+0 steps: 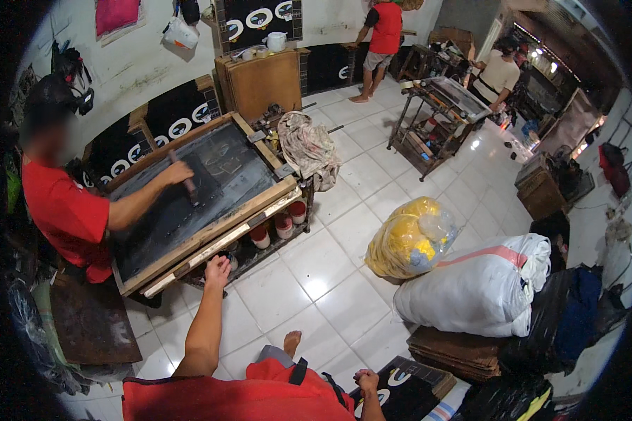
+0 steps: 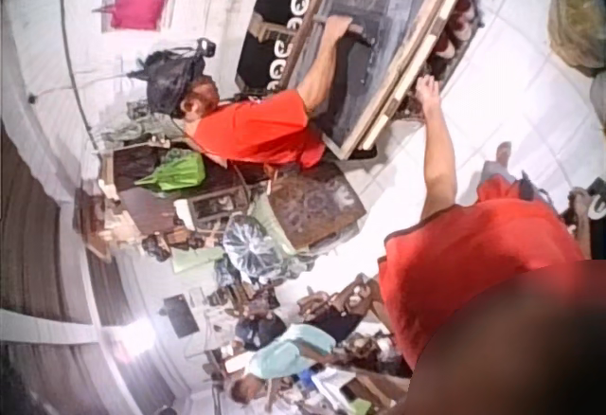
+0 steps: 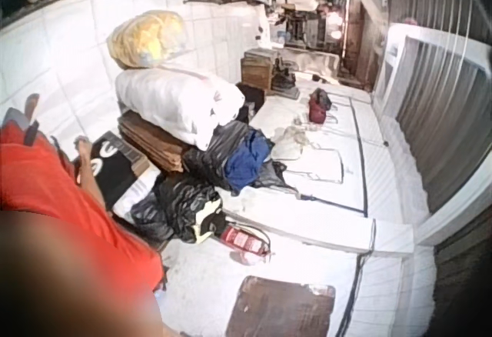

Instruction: The person repeatedly picks up printed black t-shirts from a screen printing frame, inspects the printed design, and stacks them on a nearby pile. The person handles the shirts one at a time in a repetitive cycle.

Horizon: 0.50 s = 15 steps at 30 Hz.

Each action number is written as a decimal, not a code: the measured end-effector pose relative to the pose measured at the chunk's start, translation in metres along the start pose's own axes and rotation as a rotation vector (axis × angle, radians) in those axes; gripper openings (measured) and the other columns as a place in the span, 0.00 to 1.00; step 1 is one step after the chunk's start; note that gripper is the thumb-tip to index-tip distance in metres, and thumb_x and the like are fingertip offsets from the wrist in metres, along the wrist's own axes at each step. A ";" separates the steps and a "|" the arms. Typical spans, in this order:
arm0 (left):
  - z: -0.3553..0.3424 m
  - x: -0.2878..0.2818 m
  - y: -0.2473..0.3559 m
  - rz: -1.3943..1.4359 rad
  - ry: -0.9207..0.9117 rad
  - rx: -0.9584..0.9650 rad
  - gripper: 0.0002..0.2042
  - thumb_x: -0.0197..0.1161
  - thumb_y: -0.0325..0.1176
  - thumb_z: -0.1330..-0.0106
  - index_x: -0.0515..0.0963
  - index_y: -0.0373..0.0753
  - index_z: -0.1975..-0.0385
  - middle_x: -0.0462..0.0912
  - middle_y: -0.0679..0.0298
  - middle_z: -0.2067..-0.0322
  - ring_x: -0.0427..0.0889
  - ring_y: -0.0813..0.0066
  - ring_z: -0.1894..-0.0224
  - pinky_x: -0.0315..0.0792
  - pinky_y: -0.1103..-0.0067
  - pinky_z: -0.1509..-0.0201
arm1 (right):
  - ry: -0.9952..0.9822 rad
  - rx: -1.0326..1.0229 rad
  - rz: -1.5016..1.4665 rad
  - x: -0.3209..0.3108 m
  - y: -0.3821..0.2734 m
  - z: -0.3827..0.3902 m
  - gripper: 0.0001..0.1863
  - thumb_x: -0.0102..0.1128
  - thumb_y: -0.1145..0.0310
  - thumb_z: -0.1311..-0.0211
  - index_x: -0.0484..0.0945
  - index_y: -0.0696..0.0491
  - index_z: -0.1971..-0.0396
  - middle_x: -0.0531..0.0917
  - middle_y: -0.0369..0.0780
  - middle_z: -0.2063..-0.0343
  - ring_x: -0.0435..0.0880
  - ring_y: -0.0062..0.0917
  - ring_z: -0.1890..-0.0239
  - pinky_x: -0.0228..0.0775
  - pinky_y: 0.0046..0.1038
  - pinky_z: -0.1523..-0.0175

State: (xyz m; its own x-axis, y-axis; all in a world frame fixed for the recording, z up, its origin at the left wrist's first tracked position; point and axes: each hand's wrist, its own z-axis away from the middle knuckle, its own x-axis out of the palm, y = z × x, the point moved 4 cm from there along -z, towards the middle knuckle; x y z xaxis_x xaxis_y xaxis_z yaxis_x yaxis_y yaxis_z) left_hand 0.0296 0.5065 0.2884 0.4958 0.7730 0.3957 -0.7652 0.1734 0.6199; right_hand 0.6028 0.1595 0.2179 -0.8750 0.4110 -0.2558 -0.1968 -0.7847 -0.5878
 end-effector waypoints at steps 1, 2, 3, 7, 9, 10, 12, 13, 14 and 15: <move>-0.006 -0.001 -0.001 0.042 -0.007 -0.006 0.31 0.53 0.25 0.42 0.52 0.38 0.37 0.67 0.54 0.45 0.67 0.59 0.42 0.59 0.68 0.39 | -0.006 0.006 0.010 0.002 -0.001 0.000 0.06 0.52 0.82 0.51 0.74 0.61 0.71 0.79 0.41 0.79 0.80 0.26 0.79 0.73 0.25 0.75; -0.011 -0.004 -0.002 0.088 -0.005 -0.009 0.32 0.54 0.25 0.42 0.51 0.38 0.36 0.67 0.55 0.45 0.67 0.59 0.42 0.59 0.68 0.39 | -0.007 0.022 0.027 0.003 0.001 0.002 0.06 0.52 0.82 0.51 0.74 0.61 0.71 0.79 0.42 0.79 0.80 0.27 0.79 0.72 0.25 0.75; -0.014 -0.010 -0.002 0.120 0.015 -0.008 0.32 0.54 0.26 0.42 0.51 0.38 0.36 0.67 0.55 0.45 0.67 0.60 0.42 0.60 0.68 0.39 | 0.002 0.024 0.035 0.002 0.002 0.003 0.06 0.52 0.82 0.51 0.74 0.61 0.71 0.79 0.42 0.79 0.80 0.27 0.79 0.72 0.25 0.75; -0.036 -0.016 0.003 0.266 0.064 0.027 0.31 0.51 0.25 0.40 0.49 0.39 0.36 0.67 0.56 0.46 0.68 0.61 0.43 0.62 0.66 0.40 | -0.019 0.065 0.056 -0.008 0.013 0.007 0.06 0.52 0.81 0.52 0.75 0.62 0.72 0.79 0.43 0.80 0.80 0.30 0.79 0.74 0.28 0.75; -0.047 -0.016 0.007 0.335 0.061 0.064 0.30 0.51 0.24 0.40 0.50 0.39 0.37 0.67 0.56 0.46 0.68 0.61 0.43 0.62 0.66 0.40 | -0.029 0.013 0.228 -0.016 0.015 0.008 0.05 0.52 0.81 0.52 0.75 0.61 0.73 0.78 0.43 0.81 0.80 0.31 0.80 0.75 0.29 0.75; -0.053 -0.016 0.009 0.349 0.067 0.081 0.29 0.50 0.24 0.40 0.50 0.39 0.37 0.67 0.56 0.46 0.68 0.61 0.44 0.63 0.66 0.40 | -0.030 -0.013 0.311 -0.019 0.015 0.007 0.05 0.52 0.81 0.52 0.75 0.61 0.74 0.78 0.43 0.81 0.79 0.32 0.80 0.75 0.30 0.75; -0.065 -0.016 0.010 0.477 0.080 0.058 0.29 0.50 0.24 0.39 0.50 0.40 0.37 0.66 0.56 0.46 0.68 0.61 0.44 0.63 0.67 0.40 | -0.006 0.095 0.125 -0.025 0.018 0.004 0.05 0.53 0.82 0.53 0.75 0.61 0.74 0.78 0.43 0.81 0.79 0.31 0.80 0.75 0.30 0.76; -0.070 -0.015 0.010 0.520 0.085 0.052 0.29 0.49 0.24 0.39 0.50 0.40 0.36 0.66 0.56 0.46 0.68 0.61 0.44 0.63 0.67 0.40 | 0.008 0.151 0.032 -0.026 0.019 0.001 0.05 0.54 0.82 0.53 0.75 0.61 0.74 0.78 0.43 0.81 0.79 0.31 0.81 0.75 0.30 0.76; -0.076 -0.015 0.010 0.541 0.110 0.029 0.27 0.48 0.24 0.38 0.52 0.36 0.38 0.66 0.56 0.47 0.68 0.60 0.45 0.63 0.68 0.40 | -0.014 0.166 0.072 -0.026 0.017 -0.002 0.05 0.54 0.83 0.54 0.74 0.62 0.74 0.78 0.43 0.80 0.79 0.31 0.81 0.75 0.29 0.76; -0.080 -0.014 0.010 0.588 0.131 -0.018 0.24 0.47 0.27 0.38 0.56 0.31 0.41 0.66 0.55 0.47 0.67 0.60 0.44 0.61 0.67 0.39 | -0.040 0.070 0.152 -0.025 0.010 -0.006 0.05 0.54 0.83 0.54 0.74 0.62 0.74 0.78 0.43 0.81 0.79 0.29 0.81 0.74 0.29 0.77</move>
State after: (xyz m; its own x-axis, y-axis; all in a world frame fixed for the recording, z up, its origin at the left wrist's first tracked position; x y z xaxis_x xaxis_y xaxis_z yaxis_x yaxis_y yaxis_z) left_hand -0.0176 0.5462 0.2348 -0.0667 0.8112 0.5810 -0.9032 -0.2966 0.3104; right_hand 0.6252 0.1445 0.2140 -0.9139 0.2670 -0.3059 -0.0894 -0.8673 -0.4896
